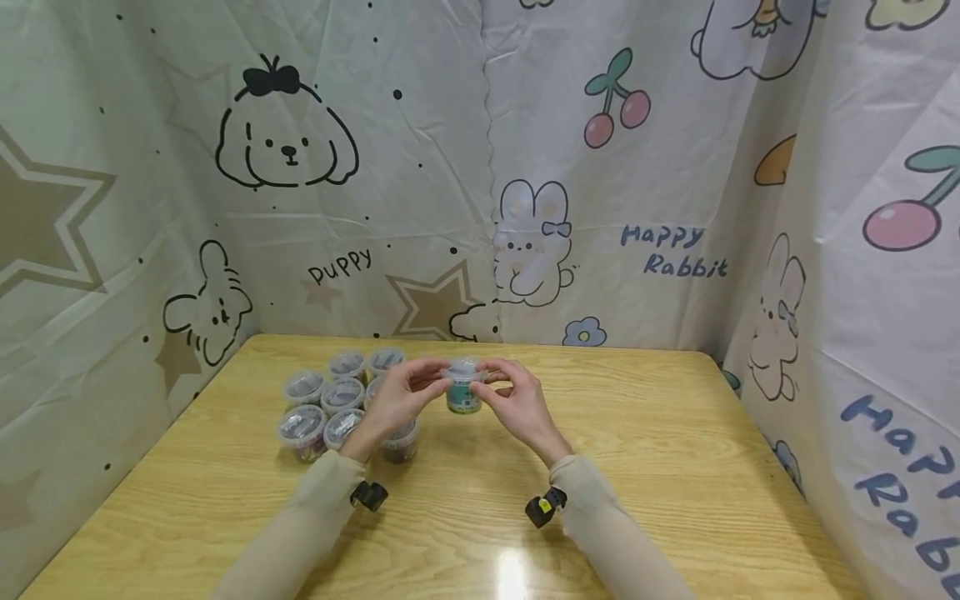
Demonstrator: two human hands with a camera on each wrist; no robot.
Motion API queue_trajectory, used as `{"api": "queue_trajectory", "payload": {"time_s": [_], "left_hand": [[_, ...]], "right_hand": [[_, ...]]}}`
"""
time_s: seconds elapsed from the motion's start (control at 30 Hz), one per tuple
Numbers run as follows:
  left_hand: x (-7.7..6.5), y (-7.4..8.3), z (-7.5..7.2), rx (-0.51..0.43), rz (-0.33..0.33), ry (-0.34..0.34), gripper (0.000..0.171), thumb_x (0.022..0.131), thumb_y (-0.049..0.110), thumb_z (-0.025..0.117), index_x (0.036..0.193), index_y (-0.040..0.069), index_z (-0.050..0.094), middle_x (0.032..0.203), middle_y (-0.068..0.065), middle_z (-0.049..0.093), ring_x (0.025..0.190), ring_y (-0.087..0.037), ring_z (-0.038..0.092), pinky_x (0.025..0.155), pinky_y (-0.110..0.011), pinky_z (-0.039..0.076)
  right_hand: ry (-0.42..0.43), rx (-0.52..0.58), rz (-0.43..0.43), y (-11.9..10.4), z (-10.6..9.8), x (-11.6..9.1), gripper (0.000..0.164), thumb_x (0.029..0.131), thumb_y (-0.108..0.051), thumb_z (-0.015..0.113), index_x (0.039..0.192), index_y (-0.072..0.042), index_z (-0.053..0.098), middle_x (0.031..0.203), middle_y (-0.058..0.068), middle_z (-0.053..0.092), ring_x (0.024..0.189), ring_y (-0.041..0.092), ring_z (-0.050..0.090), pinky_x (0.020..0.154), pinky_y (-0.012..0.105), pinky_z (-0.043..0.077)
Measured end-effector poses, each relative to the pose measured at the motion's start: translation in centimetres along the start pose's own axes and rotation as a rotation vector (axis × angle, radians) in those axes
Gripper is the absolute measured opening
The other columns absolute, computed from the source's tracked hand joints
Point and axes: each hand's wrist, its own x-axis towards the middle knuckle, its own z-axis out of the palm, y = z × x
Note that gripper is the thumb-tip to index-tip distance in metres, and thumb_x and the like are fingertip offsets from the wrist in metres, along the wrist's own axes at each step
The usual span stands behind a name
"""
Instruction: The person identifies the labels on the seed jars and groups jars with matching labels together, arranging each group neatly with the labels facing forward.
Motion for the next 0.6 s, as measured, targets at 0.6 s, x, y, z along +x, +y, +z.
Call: {"api": "queue_trajectory", "payload": {"time_s": [0.6], "left_hand": [[0.0, -0.1, -0.1, -0.109, -0.012, -0.001, 0.025, 0.088, 0.019, 0.075, 0.107, 0.004, 0.068, 0.107, -0.014, 0.071, 0.103, -0.028, 0.07, 0.088, -0.034, 0.058]], "right_hand": [[0.004, 0.02, 0.008, 2.8, 0.4, 1.1, 0.031, 0.093, -0.029, 0.069, 0.121, -0.016, 0.067, 0.119, 0.009, 0.061, 0.106, 0.026, 0.064, 0.079, 0.029, 0.058]]}}
